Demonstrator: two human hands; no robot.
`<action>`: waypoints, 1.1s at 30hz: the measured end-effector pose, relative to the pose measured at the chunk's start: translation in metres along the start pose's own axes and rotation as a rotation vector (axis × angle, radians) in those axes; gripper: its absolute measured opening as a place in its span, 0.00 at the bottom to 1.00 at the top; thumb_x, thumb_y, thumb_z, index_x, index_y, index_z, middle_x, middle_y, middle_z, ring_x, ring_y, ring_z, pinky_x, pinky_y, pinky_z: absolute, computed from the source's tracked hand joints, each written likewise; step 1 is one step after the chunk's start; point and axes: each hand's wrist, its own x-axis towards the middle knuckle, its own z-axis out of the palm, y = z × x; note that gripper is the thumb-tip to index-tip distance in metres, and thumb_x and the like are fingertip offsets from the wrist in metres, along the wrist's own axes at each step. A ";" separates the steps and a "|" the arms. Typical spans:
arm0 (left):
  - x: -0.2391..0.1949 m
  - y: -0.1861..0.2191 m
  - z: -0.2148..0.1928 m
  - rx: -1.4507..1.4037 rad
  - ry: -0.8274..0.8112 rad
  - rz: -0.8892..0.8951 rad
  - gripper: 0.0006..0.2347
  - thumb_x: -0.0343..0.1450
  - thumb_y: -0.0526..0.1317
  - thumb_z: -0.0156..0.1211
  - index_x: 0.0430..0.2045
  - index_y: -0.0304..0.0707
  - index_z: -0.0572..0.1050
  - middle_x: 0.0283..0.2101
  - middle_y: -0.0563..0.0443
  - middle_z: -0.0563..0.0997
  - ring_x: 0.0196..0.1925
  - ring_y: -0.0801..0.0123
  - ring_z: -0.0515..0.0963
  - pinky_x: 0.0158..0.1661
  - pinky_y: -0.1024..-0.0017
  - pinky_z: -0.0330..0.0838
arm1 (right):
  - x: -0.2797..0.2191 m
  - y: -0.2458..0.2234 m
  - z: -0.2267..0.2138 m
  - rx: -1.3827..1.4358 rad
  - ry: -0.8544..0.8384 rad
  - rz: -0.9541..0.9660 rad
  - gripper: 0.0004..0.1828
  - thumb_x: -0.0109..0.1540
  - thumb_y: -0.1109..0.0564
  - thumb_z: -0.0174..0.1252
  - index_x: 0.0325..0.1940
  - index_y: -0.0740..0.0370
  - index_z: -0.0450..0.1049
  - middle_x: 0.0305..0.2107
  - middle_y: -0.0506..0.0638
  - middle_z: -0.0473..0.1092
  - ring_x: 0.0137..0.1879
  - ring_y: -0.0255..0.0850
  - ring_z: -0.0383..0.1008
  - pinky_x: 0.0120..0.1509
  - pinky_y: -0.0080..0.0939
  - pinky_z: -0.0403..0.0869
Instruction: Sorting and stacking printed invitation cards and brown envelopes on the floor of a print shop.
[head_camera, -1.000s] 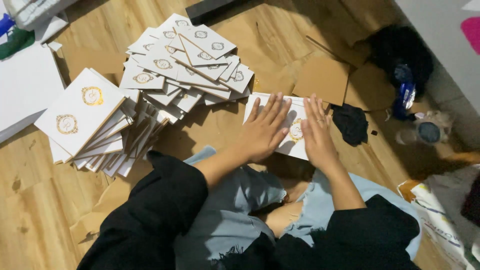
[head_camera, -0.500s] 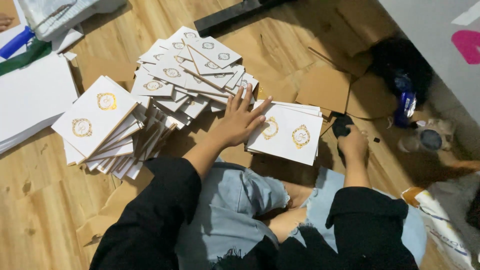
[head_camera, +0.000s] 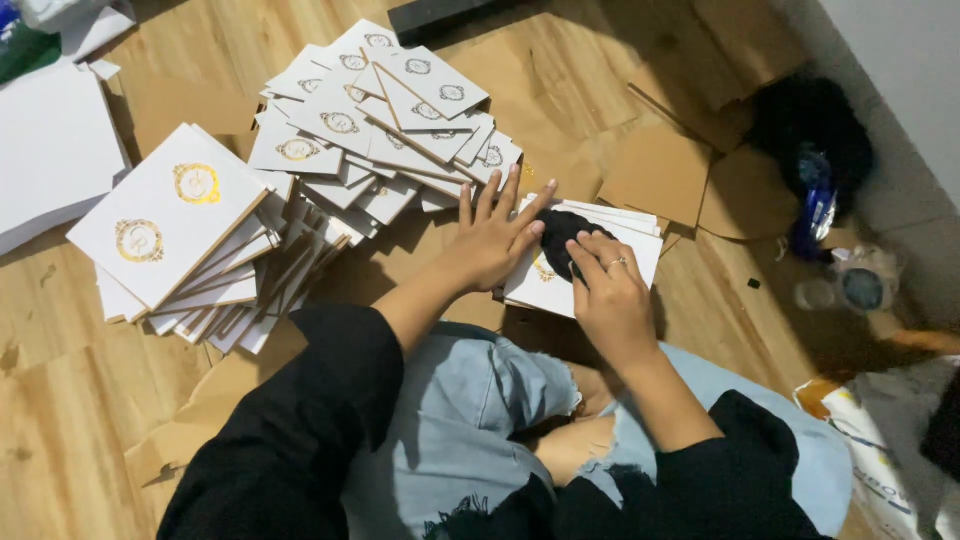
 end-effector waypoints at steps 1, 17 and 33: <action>0.001 0.000 0.001 0.018 0.000 0.004 0.22 0.75 0.55 0.19 0.66 0.66 0.38 0.70 0.38 0.36 0.71 0.43 0.35 0.61 0.41 0.24 | 0.002 0.001 -0.003 -0.021 -0.020 0.006 0.10 0.58 0.64 0.56 0.44 0.62 0.75 0.39 0.53 0.68 0.52 0.47 0.69 0.59 0.40 0.68; -0.012 0.011 -0.016 -0.173 -0.080 0.004 0.26 0.72 0.58 0.08 0.66 0.58 0.34 0.70 0.37 0.35 0.70 0.42 0.31 0.59 0.39 0.18 | 0.022 0.038 -0.001 0.140 -0.289 0.340 0.09 0.58 0.57 0.59 0.42 0.48 0.77 0.40 0.45 0.72 0.52 0.50 0.68 0.61 0.53 0.62; -0.012 0.013 -0.031 -0.335 -0.086 -0.034 0.28 0.70 0.58 0.04 0.66 0.55 0.39 0.70 0.37 0.35 0.70 0.41 0.30 0.58 0.37 0.15 | -0.021 -0.042 -0.026 0.069 -0.052 -0.136 0.11 0.58 0.64 0.56 0.44 0.61 0.76 0.39 0.53 0.73 0.50 0.47 0.72 0.55 0.42 0.72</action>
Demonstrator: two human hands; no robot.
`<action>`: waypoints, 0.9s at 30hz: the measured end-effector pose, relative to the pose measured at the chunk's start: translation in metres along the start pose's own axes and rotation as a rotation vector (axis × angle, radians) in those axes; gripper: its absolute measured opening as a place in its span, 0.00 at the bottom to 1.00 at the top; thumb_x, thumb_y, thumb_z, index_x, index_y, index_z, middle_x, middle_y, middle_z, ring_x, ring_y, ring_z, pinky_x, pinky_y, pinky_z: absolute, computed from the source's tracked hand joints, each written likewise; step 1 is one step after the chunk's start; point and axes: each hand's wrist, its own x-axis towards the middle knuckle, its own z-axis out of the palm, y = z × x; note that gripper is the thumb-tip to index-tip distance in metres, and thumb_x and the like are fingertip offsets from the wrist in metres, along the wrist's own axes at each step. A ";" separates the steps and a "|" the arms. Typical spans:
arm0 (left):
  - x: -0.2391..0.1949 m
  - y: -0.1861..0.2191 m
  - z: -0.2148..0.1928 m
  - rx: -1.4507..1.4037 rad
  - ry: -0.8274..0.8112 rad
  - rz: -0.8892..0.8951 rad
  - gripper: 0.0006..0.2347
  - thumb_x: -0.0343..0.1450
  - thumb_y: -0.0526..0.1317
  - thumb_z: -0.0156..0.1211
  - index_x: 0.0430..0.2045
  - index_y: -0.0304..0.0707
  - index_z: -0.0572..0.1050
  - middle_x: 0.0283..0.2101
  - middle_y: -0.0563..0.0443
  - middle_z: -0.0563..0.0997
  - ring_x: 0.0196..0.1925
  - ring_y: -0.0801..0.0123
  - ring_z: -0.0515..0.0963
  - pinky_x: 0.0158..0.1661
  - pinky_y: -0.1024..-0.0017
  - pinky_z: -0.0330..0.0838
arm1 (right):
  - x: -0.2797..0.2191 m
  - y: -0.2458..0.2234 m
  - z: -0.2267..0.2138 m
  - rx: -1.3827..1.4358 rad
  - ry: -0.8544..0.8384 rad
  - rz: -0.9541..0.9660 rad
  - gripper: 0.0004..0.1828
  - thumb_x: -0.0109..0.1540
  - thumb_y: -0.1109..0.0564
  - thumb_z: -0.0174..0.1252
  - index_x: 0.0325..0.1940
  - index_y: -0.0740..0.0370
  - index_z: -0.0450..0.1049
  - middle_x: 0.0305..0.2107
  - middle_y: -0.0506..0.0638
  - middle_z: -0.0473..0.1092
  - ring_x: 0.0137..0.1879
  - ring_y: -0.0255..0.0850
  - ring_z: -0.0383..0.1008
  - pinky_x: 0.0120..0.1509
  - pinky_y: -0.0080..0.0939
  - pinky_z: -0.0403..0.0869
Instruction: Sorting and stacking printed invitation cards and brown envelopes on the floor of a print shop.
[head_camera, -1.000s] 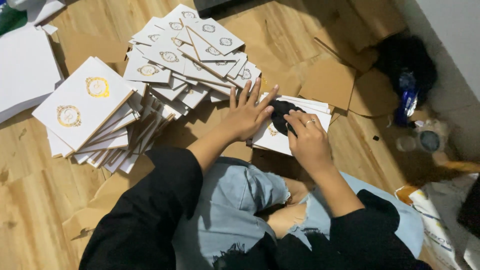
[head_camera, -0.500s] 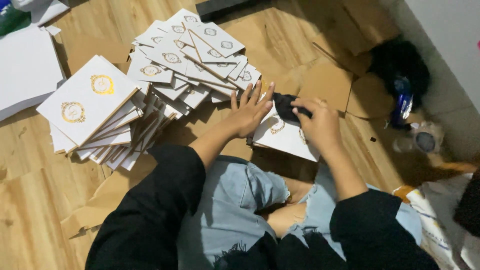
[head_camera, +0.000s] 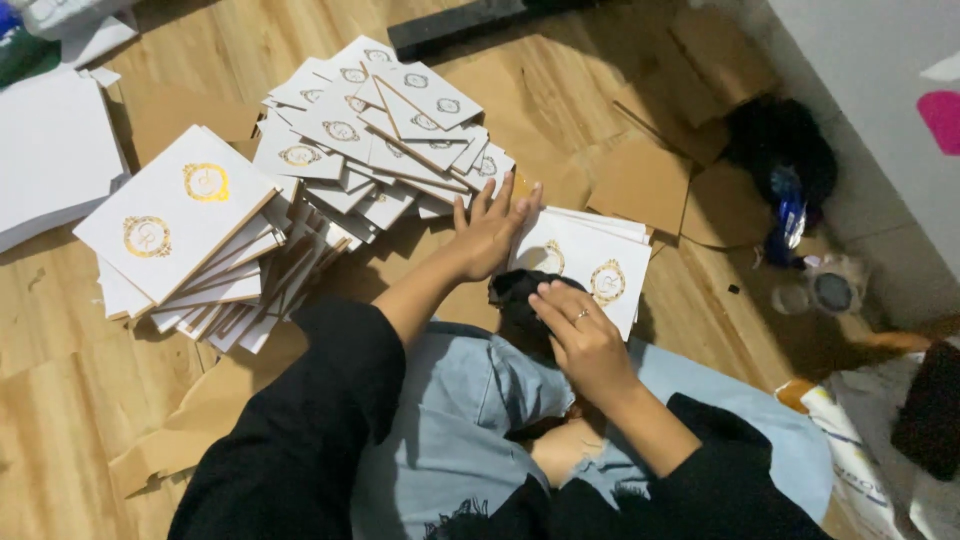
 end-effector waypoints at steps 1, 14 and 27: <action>0.001 0.000 0.000 -0.006 0.004 -0.007 0.30 0.70 0.59 0.04 0.67 0.54 0.40 0.70 0.37 0.35 0.70 0.42 0.30 0.58 0.38 0.15 | -0.001 0.005 -0.006 0.157 -0.056 0.050 0.11 0.56 0.63 0.58 0.43 0.59 0.77 0.39 0.51 0.73 0.50 0.47 0.72 0.56 0.43 0.72; -0.003 0.002 0.004 0.237 0.112 0.176 0.27 0.74 0.57 0.20 0.67 0.45 0.39 0.70 0.37 0.35 0.71 0.43 0.32 0.59 0.36 0.20 | -0.025 0.054 -0.068 0.157 -0.103 0.447 0.12 0.60 0.53 0.56 0.47 0.54 0.76 0.40 0.52 0.74 0.51 0.51 0.72 0.56 0.49 0.69; 0.001 0.003 0.037 0.793 0.090 0.443 0.53 0.55 0.75 0.56 0.66 0.49 0.33 0.69 0.40 0.35 0.69 0.43 0.32 0.59 0.36 0.25 | -0.062 0.184 -0.068 -0.214 -0.631 1.264 0.40 0.58 0.27 0.30 0.67 0.48 0.54 0.68 0.54 0.43 0.67 0.67 0.43 0.65 0.69 0.41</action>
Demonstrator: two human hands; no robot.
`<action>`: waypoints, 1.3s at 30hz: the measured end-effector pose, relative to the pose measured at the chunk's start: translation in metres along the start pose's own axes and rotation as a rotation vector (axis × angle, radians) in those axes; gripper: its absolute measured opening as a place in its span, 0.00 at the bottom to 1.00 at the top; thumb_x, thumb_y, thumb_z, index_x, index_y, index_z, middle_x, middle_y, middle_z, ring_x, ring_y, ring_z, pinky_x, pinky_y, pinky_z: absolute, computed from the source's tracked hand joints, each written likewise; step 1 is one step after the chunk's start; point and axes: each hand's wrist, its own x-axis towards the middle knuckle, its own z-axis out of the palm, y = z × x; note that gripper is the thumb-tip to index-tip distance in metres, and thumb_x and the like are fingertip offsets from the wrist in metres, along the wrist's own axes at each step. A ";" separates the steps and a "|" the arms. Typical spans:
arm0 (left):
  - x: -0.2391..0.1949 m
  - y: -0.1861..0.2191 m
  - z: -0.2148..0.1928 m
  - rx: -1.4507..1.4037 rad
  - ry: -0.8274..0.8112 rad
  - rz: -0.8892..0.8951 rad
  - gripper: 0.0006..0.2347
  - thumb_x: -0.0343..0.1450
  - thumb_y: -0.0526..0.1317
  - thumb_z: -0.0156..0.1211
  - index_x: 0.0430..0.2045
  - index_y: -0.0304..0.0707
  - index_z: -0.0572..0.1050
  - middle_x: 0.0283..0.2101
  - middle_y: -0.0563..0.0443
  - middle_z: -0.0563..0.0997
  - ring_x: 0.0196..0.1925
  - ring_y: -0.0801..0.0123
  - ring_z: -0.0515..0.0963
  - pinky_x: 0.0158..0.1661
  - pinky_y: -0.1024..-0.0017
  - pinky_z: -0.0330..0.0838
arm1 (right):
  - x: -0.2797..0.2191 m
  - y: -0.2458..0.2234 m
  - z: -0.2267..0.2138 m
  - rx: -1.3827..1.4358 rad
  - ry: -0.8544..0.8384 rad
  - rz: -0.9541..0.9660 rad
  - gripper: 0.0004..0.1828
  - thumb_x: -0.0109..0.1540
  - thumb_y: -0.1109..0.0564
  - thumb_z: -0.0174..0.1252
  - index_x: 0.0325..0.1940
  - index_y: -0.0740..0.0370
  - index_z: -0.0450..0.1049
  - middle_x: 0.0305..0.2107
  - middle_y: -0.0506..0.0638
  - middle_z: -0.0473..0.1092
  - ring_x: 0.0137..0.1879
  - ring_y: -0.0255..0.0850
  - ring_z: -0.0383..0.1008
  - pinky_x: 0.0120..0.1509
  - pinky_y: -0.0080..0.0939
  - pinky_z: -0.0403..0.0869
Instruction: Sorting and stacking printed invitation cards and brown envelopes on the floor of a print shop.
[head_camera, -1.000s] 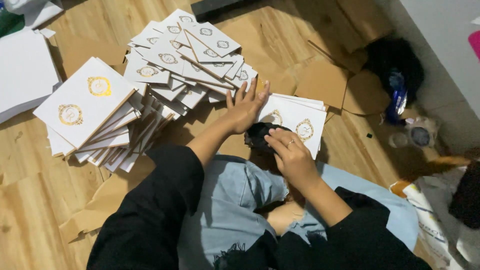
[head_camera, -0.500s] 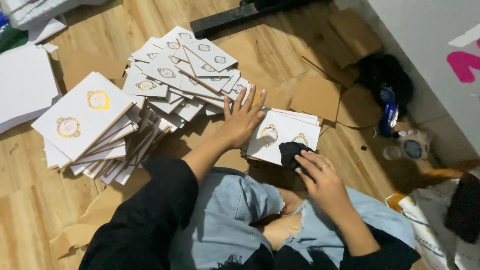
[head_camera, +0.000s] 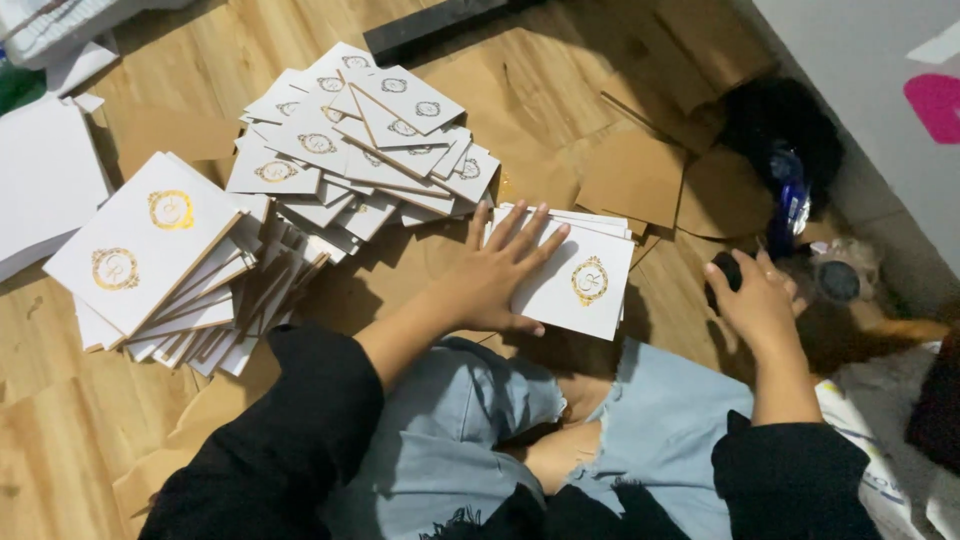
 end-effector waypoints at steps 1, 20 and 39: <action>0.001 -0.001 -0.003 -0.015 -0.044 -0.011 0.53 0.56 0.75 0.55 0.65 0.48 0.32 0.69 0.41 0.34 0.70 0.45 0.30 0.59 0.37 0.25 | 0.002 0.000 0.001 0.037 0.057 -0.068 0.36 0.59 0.31 0.35 0.66 0.50 0.57 0.67 0.56 0.46 0.67 0.64 0.44 0.66 0.65 0.43; 0.001 -0.005 -0.038 -0.859 0.097 -0.428 0.38 0.68 0.65 0.34 0.66 0.40 0.35 0.69 0.31 0.40 0.70 0.43 0.38 0.62 0.43 0.28 | -0.062 -0.076 0.017 0.930 0.054 -0.462 0.29 0.69 0.41 0.28 0.59 0.58 0.67 0.55 0.65 0.62 0.64 0.59 0.57 0.63 0.54 0.62; 0.001 0.023 -0.036 -0.790 0.170 -0.599 0.35 0.72 0.56 0.37 0.63 0.22 0.37 0.66 0.20 0.40 0.69 0.36 0.36 0.62 0.42 0.27 | 0.114 -0.009 0.068 0.515 0.345 -0.151 0.17 0.64 0.35 0.51 0.50 0.41 0.73 0.43 0.51 0.70 0.52 0.50 0.68 0.55 0.51 0.67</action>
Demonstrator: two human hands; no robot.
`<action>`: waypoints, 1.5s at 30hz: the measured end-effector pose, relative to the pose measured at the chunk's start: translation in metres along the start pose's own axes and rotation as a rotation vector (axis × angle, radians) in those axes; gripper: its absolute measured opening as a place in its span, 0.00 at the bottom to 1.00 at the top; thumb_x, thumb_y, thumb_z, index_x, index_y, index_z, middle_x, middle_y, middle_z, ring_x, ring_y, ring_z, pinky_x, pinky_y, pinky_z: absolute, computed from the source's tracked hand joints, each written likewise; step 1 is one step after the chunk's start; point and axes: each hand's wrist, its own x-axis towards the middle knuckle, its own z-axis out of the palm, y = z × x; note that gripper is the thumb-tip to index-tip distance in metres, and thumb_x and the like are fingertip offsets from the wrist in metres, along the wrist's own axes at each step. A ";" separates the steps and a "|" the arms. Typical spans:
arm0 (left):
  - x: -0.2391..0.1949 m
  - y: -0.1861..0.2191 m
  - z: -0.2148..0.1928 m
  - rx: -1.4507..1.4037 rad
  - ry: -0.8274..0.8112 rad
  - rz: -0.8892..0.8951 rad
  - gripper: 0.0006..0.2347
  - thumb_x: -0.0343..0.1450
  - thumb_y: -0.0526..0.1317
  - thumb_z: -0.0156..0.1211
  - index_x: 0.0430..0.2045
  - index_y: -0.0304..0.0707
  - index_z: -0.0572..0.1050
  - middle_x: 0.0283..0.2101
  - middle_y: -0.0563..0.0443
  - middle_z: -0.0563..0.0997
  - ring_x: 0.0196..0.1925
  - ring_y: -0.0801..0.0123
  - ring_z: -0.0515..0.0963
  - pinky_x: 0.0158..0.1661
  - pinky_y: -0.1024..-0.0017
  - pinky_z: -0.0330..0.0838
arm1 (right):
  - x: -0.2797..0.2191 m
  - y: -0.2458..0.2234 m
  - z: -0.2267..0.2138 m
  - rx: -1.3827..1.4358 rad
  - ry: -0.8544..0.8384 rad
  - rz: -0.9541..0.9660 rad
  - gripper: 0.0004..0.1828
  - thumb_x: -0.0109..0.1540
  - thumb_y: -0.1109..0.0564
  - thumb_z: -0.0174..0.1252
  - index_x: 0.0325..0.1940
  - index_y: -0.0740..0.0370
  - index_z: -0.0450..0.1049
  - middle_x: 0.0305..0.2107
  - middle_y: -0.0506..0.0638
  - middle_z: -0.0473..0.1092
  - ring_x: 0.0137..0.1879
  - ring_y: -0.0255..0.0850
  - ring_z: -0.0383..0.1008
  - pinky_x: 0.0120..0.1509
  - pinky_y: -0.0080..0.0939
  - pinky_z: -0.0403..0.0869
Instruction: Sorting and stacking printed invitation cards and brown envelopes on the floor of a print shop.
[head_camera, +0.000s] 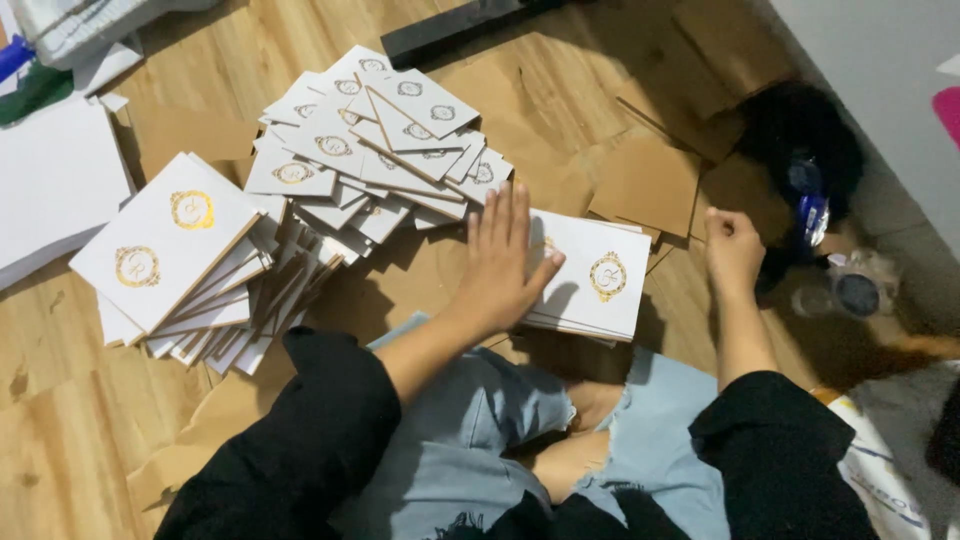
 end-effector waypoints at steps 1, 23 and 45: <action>0.003 -0.004 0.009 0.167 0.042 0.165 0.34 0.72 0.55 0.39 0.63 0.25 0.40 0.67 0.23 0.41 0.70 0.38 0.37 0.63 0.46 0.30 | 0.014 0.029 0.015 -0.034 0.030 0.070 0.21 0.63 0.33 0.52 0.49 0.45 0.74 0.41 0.52 0.71 0.50 0.51 0.70 0.53 0.50 0.69; 0.018 -0.031 0.001 -0.379 0.005 0.038 0.34 0.68 0.62 0.24 0.64 0.42 0.32 0.69 0.40 0.30 0.71 0.53 0.23 0.63 0.54 0.18 | -0.043 -0.120 -0.032 0.315 0.352 -0.523 0.02 0.67 0.63 0.52 0.44 0.65 0.67 0.34 0.53 0.71 0.41 0.44 0.74 0.43 0.39 0.71; -0.025 -0.009 -0.012 -1.101 0.068 -0.210 0.12 0.63 0.40 0.67 0.35 0.31 0.78 0.29 0.39 0.80 0.30 0.65 0.79 0.29 0.67 0.77 | -0.191 -0.172 -0.065 1.077 -0.284 0.102 0.14 0.58 0.64 0.60 0.29 0.54 0.59 0.24 0.33 0.48 0.30 0.21 0.59 0.39 0.17 0.62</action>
